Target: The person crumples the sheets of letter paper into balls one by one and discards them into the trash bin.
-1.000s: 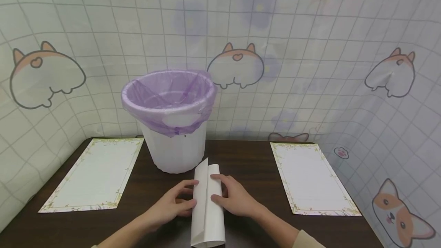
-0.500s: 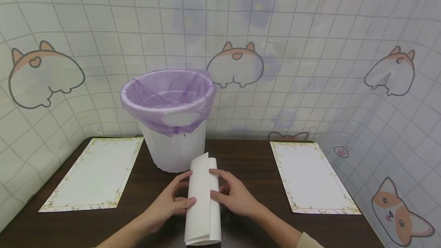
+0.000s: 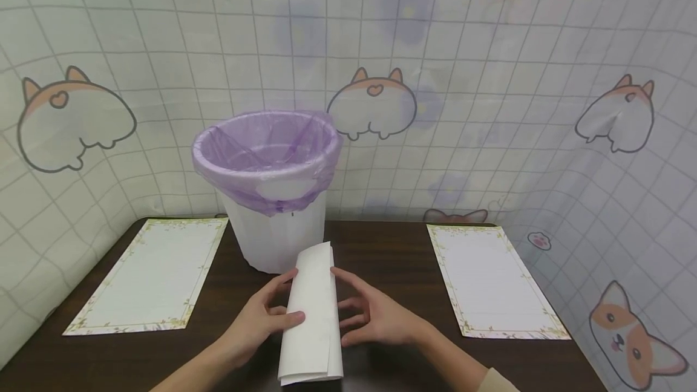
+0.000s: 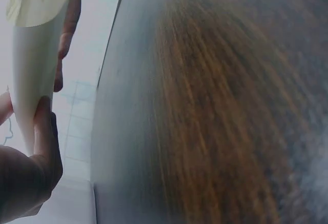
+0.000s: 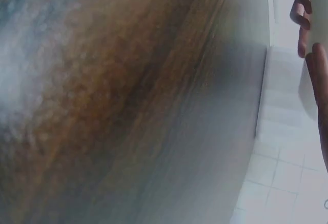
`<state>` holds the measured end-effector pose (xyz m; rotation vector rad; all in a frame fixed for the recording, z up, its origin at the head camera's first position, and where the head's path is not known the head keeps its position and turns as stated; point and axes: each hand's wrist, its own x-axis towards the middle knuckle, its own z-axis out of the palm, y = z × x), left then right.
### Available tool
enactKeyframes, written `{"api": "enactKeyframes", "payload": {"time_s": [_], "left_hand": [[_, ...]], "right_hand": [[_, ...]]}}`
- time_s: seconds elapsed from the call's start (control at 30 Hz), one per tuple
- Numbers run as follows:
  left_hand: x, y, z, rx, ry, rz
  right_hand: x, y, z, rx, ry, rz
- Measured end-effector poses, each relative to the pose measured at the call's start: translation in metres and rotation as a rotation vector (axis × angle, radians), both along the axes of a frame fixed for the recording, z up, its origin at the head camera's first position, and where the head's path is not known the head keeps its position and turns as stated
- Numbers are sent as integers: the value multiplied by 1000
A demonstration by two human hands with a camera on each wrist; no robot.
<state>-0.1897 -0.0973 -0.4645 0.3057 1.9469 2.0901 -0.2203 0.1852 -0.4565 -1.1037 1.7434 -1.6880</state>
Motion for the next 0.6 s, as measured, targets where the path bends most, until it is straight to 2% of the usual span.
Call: {"api": "enactKeyframes", "payload": {"time_s": [0.3, 0.6], "left_hand": [[4, 3, 0, 10, -18, -23], [7, 8, -2, -14, 7, 31]], "right_hand": [[3, -3, 3, 66, 112, 16], [4, -8, 5, 77, 183, -34]]}}
